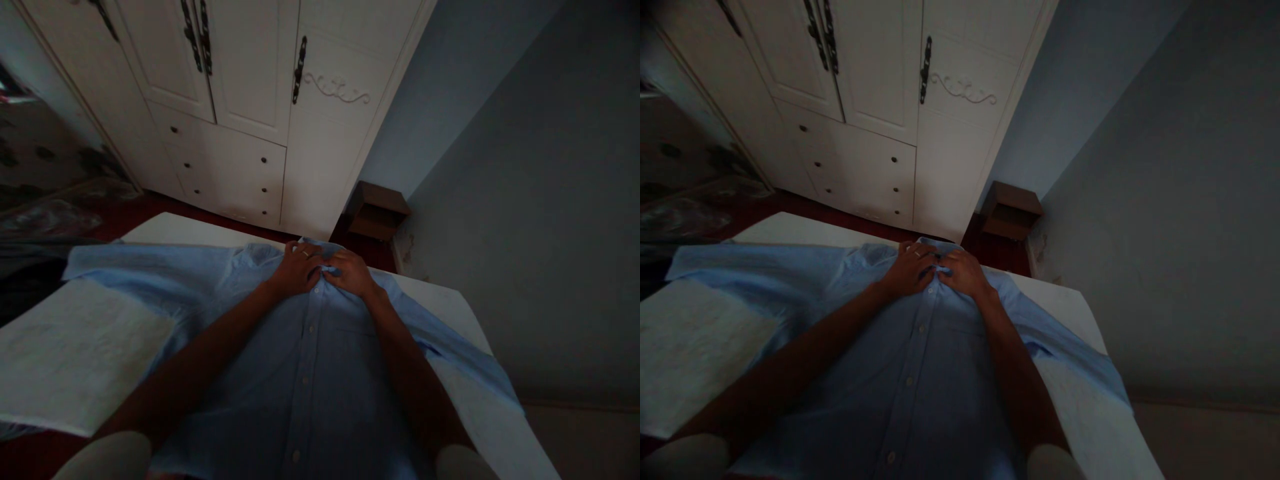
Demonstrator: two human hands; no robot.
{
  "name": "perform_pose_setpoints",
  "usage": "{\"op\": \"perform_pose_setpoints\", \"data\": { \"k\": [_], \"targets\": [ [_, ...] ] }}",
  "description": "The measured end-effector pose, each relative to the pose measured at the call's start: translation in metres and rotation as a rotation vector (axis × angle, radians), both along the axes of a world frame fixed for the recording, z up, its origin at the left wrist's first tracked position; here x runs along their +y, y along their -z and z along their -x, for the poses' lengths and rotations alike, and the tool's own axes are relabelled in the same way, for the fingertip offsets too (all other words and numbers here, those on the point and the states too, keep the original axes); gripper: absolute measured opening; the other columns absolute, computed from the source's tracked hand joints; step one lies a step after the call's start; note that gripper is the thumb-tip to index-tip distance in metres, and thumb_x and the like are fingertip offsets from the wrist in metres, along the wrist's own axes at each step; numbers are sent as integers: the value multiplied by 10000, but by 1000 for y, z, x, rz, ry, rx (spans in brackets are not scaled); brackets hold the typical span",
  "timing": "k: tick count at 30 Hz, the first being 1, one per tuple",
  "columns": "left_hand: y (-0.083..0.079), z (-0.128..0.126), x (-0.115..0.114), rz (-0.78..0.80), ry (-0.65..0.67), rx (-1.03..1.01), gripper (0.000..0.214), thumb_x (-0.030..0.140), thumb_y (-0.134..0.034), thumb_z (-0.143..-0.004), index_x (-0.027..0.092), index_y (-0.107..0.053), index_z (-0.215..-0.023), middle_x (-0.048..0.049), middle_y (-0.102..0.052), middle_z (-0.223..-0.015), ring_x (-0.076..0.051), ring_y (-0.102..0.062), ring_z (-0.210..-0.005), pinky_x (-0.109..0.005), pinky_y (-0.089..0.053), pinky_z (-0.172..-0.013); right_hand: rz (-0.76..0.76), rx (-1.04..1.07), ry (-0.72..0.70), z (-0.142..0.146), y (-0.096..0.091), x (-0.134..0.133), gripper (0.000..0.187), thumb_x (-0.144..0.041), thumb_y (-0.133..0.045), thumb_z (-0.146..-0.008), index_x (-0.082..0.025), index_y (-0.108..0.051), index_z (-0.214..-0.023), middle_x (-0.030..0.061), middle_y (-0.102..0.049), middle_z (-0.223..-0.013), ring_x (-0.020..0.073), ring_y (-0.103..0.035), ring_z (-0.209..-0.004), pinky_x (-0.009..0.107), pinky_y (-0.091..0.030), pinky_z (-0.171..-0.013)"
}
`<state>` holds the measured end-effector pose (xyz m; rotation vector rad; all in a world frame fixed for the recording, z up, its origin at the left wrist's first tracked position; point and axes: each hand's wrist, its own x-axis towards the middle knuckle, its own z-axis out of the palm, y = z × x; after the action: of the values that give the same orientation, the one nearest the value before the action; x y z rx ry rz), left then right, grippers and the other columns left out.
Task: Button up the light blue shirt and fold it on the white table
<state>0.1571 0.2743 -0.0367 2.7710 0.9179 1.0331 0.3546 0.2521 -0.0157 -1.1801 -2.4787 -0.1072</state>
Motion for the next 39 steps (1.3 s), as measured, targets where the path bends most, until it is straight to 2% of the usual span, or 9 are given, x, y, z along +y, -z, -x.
{"op": "perform_pose_setpoints", "data": {
  "k": [2, 5, 10, 13, 17, 20, 30, 39],
  "targets": [
    [0, 0, -2, -51, -28, 2, 228, 329, -556, -845, 214, -658, -1013, -104, -606, -1229, -286, -510, -1139, -493, -312, -961, 2, 13, -11, 0, 2, 1, 124, -296, -639, -849, -202, -705, -894, 49, -675, -792, 193, -602, -773, 311, -461, -720],
    [0, 1, -4, -55, -67, 26, 257, 374, -595, -823, 216, -683, -1006, -103, -628, -1122, -284, -525, -1053, -456, -363, -888, 9, 20, -13, 0, 6, 2, 137, -267, -674, -816, -205, -707, -934, 45, -685, -813, 192, -605, -782, 312, -464, -730],
    [0, 0, -10, -45, -128, 101, 241, 329, -618, -805, 228, -692, -1011, -98, -623, -1083, -288, -528, -1010, -439, -405, -854, 4, 7, 12, 2, 15, 5, 121, -244, -694, -785, -198, -705, -896, 47, -677, -788, 198, -602, -776, 323, -465, -735],
    [4, -3, -13, 19, -160, 126, 270, 281, -591, -823, 188, -657, -1068, -110, -634, -1023, -275, -555, -981, -420, -444, -852, -23, 31, 11, 2, 22, 5, 116, -247, -660, -813, -197, -693, -913, 51, -671, -795, 203, -600, -785, 339, -468, -752],
    [12, -4, -13, 107, -126, 90, 257, 197, -538, -846, 165, -628, -1085, -99, -655, -1022, -230, -591, -971, -361, -484, -863, -92, 110, 2, 2, 33, 3, 114, -265, -596, -868, -205, -682, -912, 63, -672, -807, 209, -604, -797, 358, -472, -762],
    [15, -2, -11, 95, -100, 57, 239, 199, -527, -859, 186, -657, -1059, -91, -663, -1011, -221, -600, -973, -352, -492, -874, -134, 167, 12, 3, 38, 0, 136, -275, -571, -890, -213, -687, -926, 66, -681, -814, 207, -609, -790, 365, -480, -761],
    [14, -1, -7, 103, -86, 19, 215, 218, -551, -862, 193, -708, -1007, -82, -698, -953, -221, -621, -937, -365, -488, -872, -192, 195, 29, 5, 39, -3, 148, -270, -569, -887, -226, -706, -922, 61, -702, -816, 205, -612, -785, 370, -479, -756],
    [16, 3, -2, 179, -30, -19, 221, 253, -539, -890, 201, -704, -1027, -71, -702, -992, -207, -616, -968, -370, -474, -919, -128, 278, 33, 3, 40, -2, 142, -296, -592, -892, -229, -706, -944, 57, -707, -852, 199, -615, -812, 373, -486, -774]
  ]
}}
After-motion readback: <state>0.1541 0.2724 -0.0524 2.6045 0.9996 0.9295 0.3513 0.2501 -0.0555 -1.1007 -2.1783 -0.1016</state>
